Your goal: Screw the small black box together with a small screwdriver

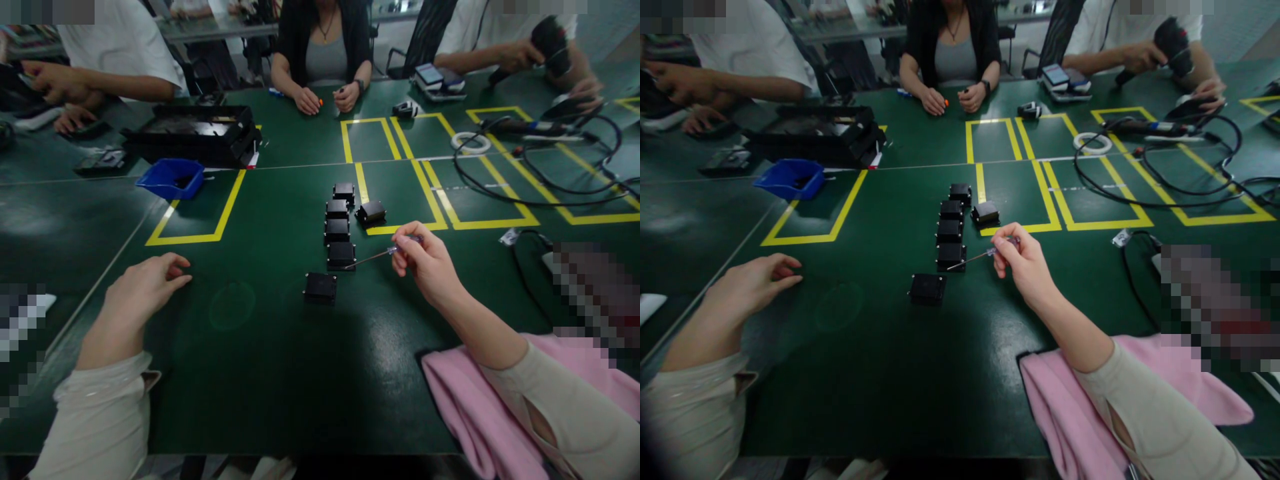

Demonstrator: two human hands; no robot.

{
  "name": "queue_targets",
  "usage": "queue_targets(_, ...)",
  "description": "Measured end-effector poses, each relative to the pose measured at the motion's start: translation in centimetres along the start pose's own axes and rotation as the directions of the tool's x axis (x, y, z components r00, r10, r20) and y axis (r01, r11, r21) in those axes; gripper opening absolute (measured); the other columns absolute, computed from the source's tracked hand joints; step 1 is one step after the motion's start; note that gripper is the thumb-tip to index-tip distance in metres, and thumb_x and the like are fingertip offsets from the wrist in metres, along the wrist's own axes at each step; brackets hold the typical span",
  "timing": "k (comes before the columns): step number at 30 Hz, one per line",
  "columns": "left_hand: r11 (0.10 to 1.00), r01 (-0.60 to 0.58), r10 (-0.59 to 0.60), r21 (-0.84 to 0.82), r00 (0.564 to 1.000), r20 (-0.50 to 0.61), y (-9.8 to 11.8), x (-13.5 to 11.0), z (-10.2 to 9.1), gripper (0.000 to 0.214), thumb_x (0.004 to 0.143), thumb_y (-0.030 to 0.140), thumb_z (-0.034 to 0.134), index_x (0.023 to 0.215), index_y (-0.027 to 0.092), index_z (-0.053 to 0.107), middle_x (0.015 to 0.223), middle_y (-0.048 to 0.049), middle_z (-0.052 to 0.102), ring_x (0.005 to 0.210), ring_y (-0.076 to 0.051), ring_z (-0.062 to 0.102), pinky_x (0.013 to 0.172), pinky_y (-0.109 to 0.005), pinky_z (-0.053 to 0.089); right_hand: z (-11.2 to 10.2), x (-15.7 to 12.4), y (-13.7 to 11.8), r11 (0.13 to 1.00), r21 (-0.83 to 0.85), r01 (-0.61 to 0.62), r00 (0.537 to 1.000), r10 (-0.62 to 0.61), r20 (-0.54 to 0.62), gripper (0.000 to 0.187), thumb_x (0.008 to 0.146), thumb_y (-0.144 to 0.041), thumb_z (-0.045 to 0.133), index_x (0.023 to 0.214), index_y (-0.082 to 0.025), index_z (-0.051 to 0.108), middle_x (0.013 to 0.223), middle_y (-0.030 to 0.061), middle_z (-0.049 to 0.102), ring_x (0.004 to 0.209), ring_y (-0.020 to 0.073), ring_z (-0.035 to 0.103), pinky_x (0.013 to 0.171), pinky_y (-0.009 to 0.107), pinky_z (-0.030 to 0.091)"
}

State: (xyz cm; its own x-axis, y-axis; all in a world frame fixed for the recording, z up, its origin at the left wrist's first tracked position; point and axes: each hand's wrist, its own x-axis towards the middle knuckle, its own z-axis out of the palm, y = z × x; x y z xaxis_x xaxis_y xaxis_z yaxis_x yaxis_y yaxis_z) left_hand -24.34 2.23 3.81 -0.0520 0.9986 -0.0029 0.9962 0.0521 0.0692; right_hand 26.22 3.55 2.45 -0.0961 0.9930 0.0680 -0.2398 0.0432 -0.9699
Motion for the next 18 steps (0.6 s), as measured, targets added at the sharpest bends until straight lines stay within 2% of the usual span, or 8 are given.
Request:
queue_targets(1, 0.998, -0.002, 0.001, 0.062, 1.000, 0.014, 0.8, -0.1, -0.2, 0.032, 0.088, 0.040, 0.067, 0.110, 0.017, 0.072, 0.090, -0.0042, 0.073, 0.076, -0.020, 0.064, 0.063, -0.023, 0.044, 0.0, 0.0, 0.0, 1.000, 0.000, 0.003, 1.000, -0.003, 0.000, 0.023, 0.090, -0.037, 0.074, 0.086, -0.022, 0.057, 0.052, -0.0103, 0.051, 0.042, 0.0071, 0.048, 0.045, 0.021, 0.037)
queue_targets(3, 0.994, -0.048, 0.053, 0.100, 0.997, -0.053, 3.5, -0.6, -0.8, 0.037, 0.096, 0.046, 0.059, 0.119, 0.017, 0.068, 0.105, -0.0074, 0.070, 0.091, -0.023, 0.066, 0.073, -0.029, 0.050, 0.1, 0.0, -0.1, 1.000, -0.012, 0.013, 1.000, -0.012, 0.006, 0.025, 0.090, -0.039, 0.074, 0.086, -0.022, 0.056, 0.052, -0.0104, 0.051, 0.043, 0.0070, 0.049, 0.046, 0.021, 0.038)
queue_targets(5, 0.980, -0.197, 0.194, -0.017, 0.973, -0.122, 7.1, -1.2, -1.4, 0.038, 0.102, 0.048, 0.052, 0.122, 0.018, 0.064, 0.117, -0.0072, 0.066, 0.104, -0.023, 0.064, 0.089, -0.036, 0.053, 0.2, -0.1, -0.2, 0.998, -0.048, 0.028, 0.999, -0.027, 0.017, 0.027, 0.090, -0.040, 0.075, 0.086, -0.022, 0.055, 0.053, -0.0101, 0.052, 0.044, 0.0072, 0.051, 0.047, 0.021, 0.040)
queue_targets(7, 0.920, -0.352, 0.324, -0.174, 0.931, -0.170, 10.8, -1.9, -1.5, 0.039, 0.103, 0.052, 0.053, 0.126, 0.021, 0.061, 0.123, -0.0063, 0.063, 0.111, -0.023, 0.063, 0.098, -0.039, 0.053, 0.3, -0.2, -0.4, 0.994, -0.101, 0.047, 0.998, -0.044, 0.034, 0.028, 0.091, -0.041, 0.075, 0.087, -0.021, 0.056, 0.054, -0.0092, 0.055, 0.045, 0.0074, 0.054, 0.048, 0.021, 0.042)
queue_targets(9, 0.824, -0.489, 0.462, -0.287, 0.872, -0.159, 14.0, -2.3, -1.0, 0.043, 0.101, 0.055, 0.057, 0.129, 0.023, 0.059, 0.129, -0.0067, 0.061, 0.118, -0.024, 0.061, 0.102, -0.041, 0.053, 0.4, -0.3, -0.6, 0.986, -0.150, 0.068, 0.997, -0.062, 0.045, 0.028, 0.091, -0.042, 0.075, 0.088, -0.021, 0.056, 0.055, -0.0080, 0.058, 0.045, 0.0078, 0.056, 0.048, 0.021, 0.044)
queue_targets(11, 0.748, -0.558, 0.557, -0.359, 0.822, -0.117, 16.5, -2.5, -0.1, 0.048, 0.098, 0.056, 0.061, 0.135, 0.025, 0.056, 0.134, -0.0073, 0.060, 0.126, -0.025, 0.059, 0.108, -0.043, 0.050, 0.5, -0.5, -0.7, 0.977, -0.188, 0.099, 0.995, -0.094, 0.036, 0.029, 0.091, -0.043, 0.075, 0.087, -0.021, 0.057, 0.055, -0.0075, 0.058, 0.044, 0.0083, 0.056, 0.046, 0.022, 0.044)
queue_targets(14, 0.694, -0.581, 0.616, -0.425, 0.785, -0.067, 19.0, -2.3, 1.5, 0.050, 0.097, 0.052, 0.065, 0.138, 0.025, 0.053, 0.138, -0.0079, 0.060, 0.130, -0.026, 0.057, 0.109, -0.046, 0.050, 0.6, -0.8, -1.0, 0.956, -0.248, 0.158, 0.987, -0.162, 0.007, 0.029, 0.092, -0.044, 0.073, 0.083, -0.022, 0.055, 0.051, -0.0083, 0.054, 0.040, 0.0082, 0.052, 0.042, 0.021, 0.040)
queue_targets(18, 0.671, -0.580, 0.647, -0.463, 0.762, -0.017, 20.7, -1.9, 3.0, 0.049, 0.093, 0.042, 0.073, 0.135, 0.025, 0.054, 0.132, -0.0065, 0.065, 0.121, -0.026, 0.062, 0.101, -0.045, 0.054, 0.7, -1.5, -1.3, 0.888, -0.392, 0.242, 0.967, -0.252, 0.027, 0.025, 0.095, -0.038, 0.069, 0.082, -0.023, 0.054, 0.049, -0.0093, 0.050, 0.037, 0.0073, 0.046, 0.039, 0.020, 0.033)
